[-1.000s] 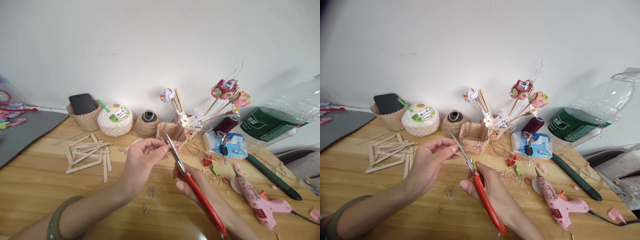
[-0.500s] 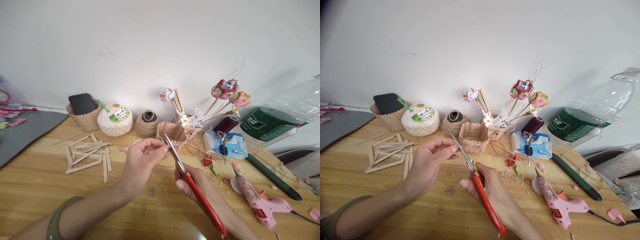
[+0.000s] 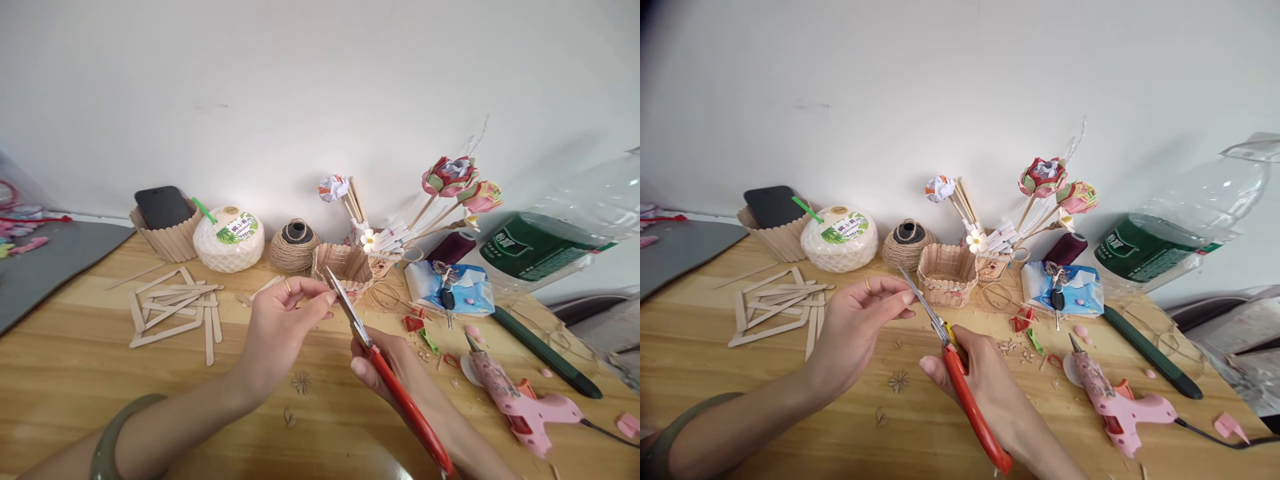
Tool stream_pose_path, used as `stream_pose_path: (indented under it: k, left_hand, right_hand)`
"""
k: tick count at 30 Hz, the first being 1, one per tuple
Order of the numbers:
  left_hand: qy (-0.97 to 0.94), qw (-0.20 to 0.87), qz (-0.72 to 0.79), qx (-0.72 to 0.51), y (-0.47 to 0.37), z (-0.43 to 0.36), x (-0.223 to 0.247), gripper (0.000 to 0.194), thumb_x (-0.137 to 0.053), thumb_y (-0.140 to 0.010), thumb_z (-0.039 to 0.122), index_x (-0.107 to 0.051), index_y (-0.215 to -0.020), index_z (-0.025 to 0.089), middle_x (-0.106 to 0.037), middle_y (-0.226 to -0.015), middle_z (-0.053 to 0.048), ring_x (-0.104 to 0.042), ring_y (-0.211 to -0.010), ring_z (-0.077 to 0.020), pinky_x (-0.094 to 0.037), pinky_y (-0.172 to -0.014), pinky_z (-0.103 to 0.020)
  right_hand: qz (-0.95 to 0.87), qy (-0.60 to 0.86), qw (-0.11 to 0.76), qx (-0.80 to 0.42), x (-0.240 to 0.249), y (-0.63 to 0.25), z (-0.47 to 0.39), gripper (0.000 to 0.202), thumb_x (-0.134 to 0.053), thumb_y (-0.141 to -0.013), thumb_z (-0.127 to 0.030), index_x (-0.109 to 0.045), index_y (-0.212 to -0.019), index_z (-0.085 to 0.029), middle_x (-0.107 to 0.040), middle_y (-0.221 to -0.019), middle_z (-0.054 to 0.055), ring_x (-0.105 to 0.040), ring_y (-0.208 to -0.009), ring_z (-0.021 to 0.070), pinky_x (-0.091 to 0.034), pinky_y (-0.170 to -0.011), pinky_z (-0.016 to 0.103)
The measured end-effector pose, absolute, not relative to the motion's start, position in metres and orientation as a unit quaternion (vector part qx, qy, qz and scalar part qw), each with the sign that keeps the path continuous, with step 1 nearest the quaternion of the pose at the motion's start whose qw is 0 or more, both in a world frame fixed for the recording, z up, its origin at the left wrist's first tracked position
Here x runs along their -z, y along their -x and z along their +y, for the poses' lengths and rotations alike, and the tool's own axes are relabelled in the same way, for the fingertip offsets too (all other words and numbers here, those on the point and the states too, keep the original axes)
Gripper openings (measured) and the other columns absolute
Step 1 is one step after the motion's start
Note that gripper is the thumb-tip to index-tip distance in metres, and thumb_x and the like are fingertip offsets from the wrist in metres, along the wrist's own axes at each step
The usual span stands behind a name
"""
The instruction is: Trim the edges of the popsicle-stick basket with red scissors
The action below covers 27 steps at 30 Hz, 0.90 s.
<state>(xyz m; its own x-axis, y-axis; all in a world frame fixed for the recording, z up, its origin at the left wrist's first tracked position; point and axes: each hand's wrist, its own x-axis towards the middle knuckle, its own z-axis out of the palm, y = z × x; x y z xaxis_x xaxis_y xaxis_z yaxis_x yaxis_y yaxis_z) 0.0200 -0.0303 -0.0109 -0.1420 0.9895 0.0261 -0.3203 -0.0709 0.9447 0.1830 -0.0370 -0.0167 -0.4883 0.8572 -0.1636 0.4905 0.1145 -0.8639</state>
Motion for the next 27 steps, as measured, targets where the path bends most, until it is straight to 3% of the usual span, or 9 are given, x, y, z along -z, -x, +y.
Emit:
stream_pose_path:
  k: [14,27]
  left_hand:
    - [-0.381,0.534,0.446,-0.609,-0.018,-0.028,0.008,0.005,-0.071,-0.066,0.024,-0.069,-0.067,0.019,-0.068,-0.068,0.003,-0.061,-0.066,-0.0076,-0.051,-0.058,-0.014]
    - [-0.391,0.524,0.496,-0.572,-0.015,-0.027,0.001,0.005,-0.07,-0.065,0.022,-0.068,-0.064,0.018,-0.069,-0.064,0.002,-0.06,-0.06,-0.0077,-0.051,-0.059,-0.017]
  right_hand:
    - [-0.722,0.519,0.173,-0.424,0.016,-0.182,-0.037,0.039,-0.048,-0.079,-0.054,-0.034,-0.064,-0.02,-0.032,-0.06,-0.005,-0.028,-0.055,0.0109,-0.023,-0.049,0.023]
    - [-0.734,0.533,0.164,-0.388,0.012,-0.18,-0.038,0.037,-0.047,-0.079,-0.051,-0.037,-0.062,-0.019,-0.037,-0.057,-0.004,-0.031,-0.054,0.0111,-0.026,-0.048,0.023]
